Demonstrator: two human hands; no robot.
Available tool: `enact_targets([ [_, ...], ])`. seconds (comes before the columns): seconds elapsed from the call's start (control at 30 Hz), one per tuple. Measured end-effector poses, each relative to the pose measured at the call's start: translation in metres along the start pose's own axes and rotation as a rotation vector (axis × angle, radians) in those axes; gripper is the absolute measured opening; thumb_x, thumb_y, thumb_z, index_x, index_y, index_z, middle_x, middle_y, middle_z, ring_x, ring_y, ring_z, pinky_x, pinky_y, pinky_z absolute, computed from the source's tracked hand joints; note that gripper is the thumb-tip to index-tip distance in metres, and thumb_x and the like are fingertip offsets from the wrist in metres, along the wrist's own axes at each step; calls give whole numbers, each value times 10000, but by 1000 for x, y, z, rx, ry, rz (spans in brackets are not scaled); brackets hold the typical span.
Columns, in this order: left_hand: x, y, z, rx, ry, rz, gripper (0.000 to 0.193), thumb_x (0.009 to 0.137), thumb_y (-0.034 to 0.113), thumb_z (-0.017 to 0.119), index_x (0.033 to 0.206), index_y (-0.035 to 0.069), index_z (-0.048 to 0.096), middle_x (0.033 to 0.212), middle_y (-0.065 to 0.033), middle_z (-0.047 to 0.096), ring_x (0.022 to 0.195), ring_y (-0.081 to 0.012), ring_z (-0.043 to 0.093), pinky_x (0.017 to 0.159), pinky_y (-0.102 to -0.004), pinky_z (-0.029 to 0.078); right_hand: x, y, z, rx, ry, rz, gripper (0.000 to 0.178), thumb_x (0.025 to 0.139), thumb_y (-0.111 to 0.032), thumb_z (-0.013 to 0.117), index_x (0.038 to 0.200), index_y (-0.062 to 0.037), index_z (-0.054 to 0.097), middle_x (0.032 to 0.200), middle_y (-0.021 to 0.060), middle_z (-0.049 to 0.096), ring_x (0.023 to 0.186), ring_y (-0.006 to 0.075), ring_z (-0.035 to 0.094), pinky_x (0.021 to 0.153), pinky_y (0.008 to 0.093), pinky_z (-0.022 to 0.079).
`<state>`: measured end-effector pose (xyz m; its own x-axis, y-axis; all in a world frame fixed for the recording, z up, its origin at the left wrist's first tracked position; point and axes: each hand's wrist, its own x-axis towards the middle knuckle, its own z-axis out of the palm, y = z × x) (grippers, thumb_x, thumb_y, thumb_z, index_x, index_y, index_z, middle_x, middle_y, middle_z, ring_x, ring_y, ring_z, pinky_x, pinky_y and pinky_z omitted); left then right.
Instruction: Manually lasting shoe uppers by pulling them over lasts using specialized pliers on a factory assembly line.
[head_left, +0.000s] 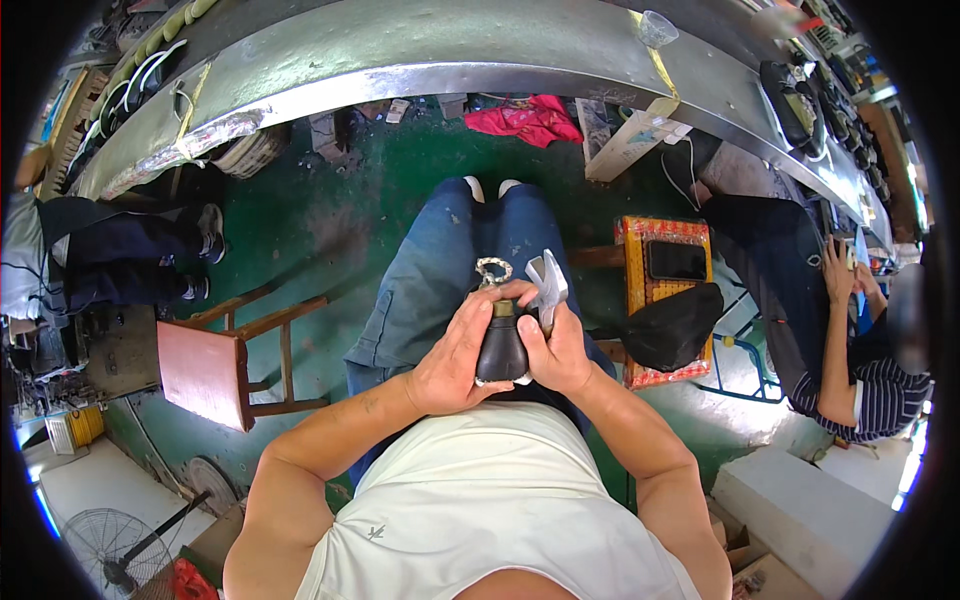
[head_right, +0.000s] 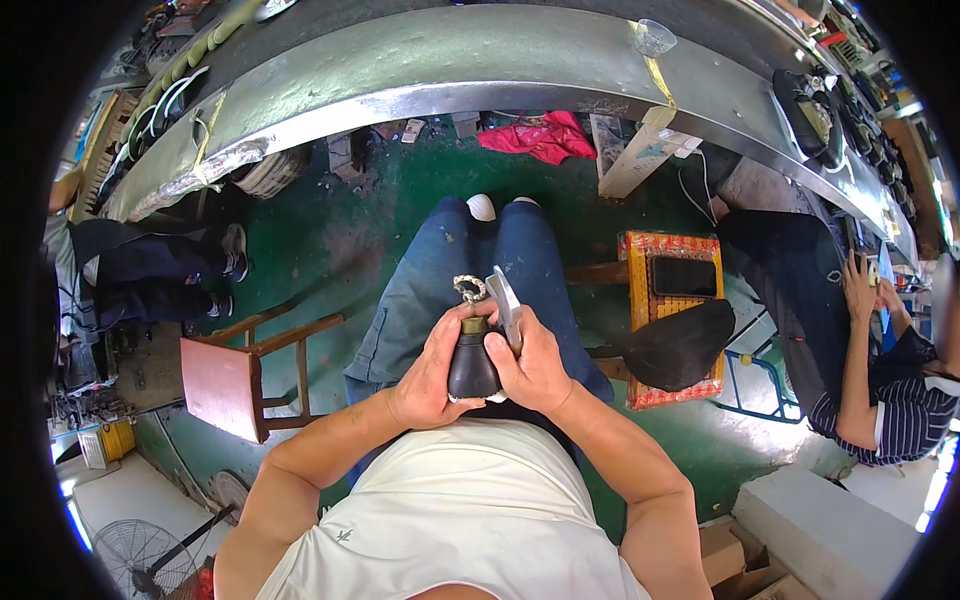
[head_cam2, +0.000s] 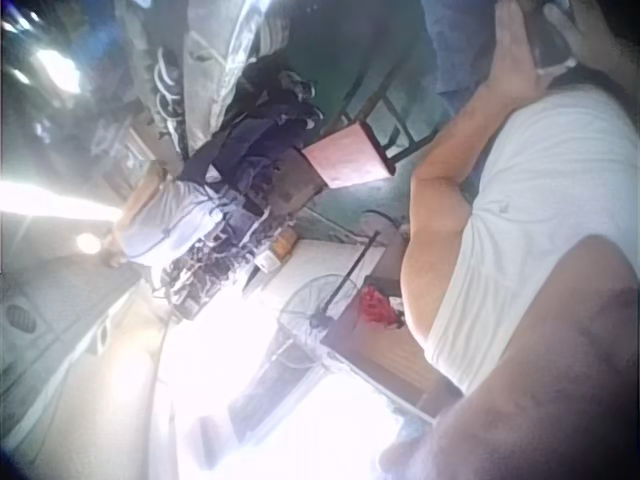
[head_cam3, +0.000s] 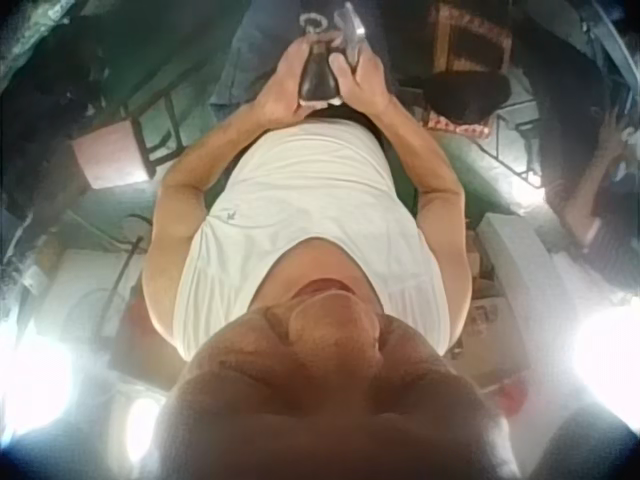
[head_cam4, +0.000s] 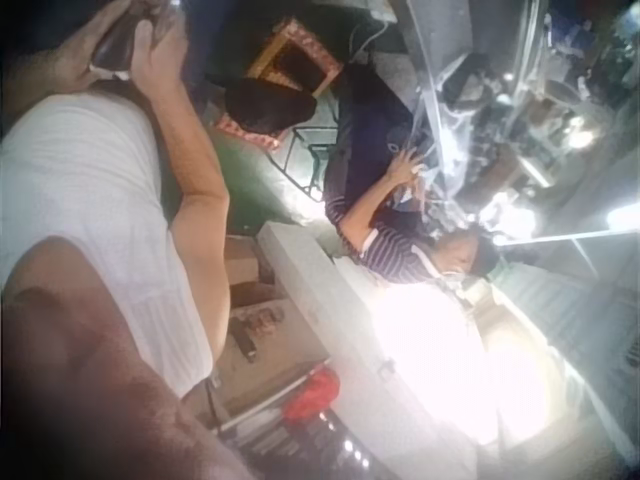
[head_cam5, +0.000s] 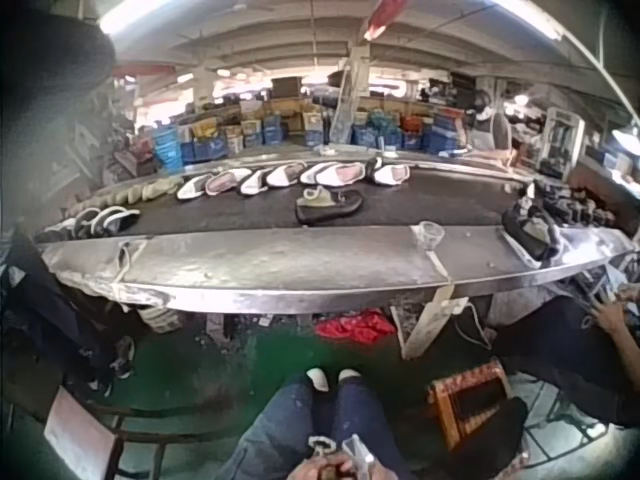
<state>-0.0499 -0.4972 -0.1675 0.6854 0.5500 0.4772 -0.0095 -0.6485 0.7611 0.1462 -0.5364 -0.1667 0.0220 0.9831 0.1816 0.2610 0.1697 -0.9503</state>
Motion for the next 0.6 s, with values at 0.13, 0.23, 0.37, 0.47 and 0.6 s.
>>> enact_targets([
  [0.13, 7, 2, -2, 31, 22, -11, 1177, 754, 154, 851, 1602, 34, 43, 1525, -331, 299, 1378, -550, 365, 1145, -611, 311, 9, -6, -1, -30, -3, 10, 270, 993, -242, 599, 1125, -13, 546, 919, 166, 654, 818, 317, 672, 757, 386, 527],
  [0.23, 15, -5, -6, 7, 7, -29, 1117, 781, 109, 823, 1595, 28, 61, 1518, -324, 315, 1381, -536, 369, 1148, -586, 324, 26, -8, -18, -30, -171, 79, 319, 982, -263, 621, 1152, -5, 543, 979, 173, 658, 888, 336, 676, 804, 404, 526],
  [0.37, 17, -16, -14, 0, -53, -89, 1096, 762, 83, 821, 1585, 22, 99, 1571, -300, 258, 1462, -511, 274, 1178, -593, 276, 51, -40, -49, -106, -453, 160, 718, 748, -324, 885, 1262, 1, 502, 1215, 194, 618, 1090, 359, 650, 950, 409, 505],
  [0.47, 9, -22, -19, 252, -219, -223, 1087, 759, 88, 821, 1589, 41, 119, 1611, -301, 165, 1500, -514, 174, 1192, -601, 237, 55, -40, -53, -224, -499, 39, 952, 655, -332, 944, 1379, 23, 437, 1282, 216, 603, 1165, 343, 638, 1021, 409, 484],
  [0.6, -23, -55, 5, -35, -49, -301, 1085, 762, 79, 816, 1600, 83, 125, 1636, -274, 102, 1503, -485, 196, 1198, -494, 306, 57, -46, -45, -291, -545, -38, 820, 688, -291, 913, 1294, 18, 454, 1271, 233, 602, 1061, 392, 664, 935, 412, 533],
])
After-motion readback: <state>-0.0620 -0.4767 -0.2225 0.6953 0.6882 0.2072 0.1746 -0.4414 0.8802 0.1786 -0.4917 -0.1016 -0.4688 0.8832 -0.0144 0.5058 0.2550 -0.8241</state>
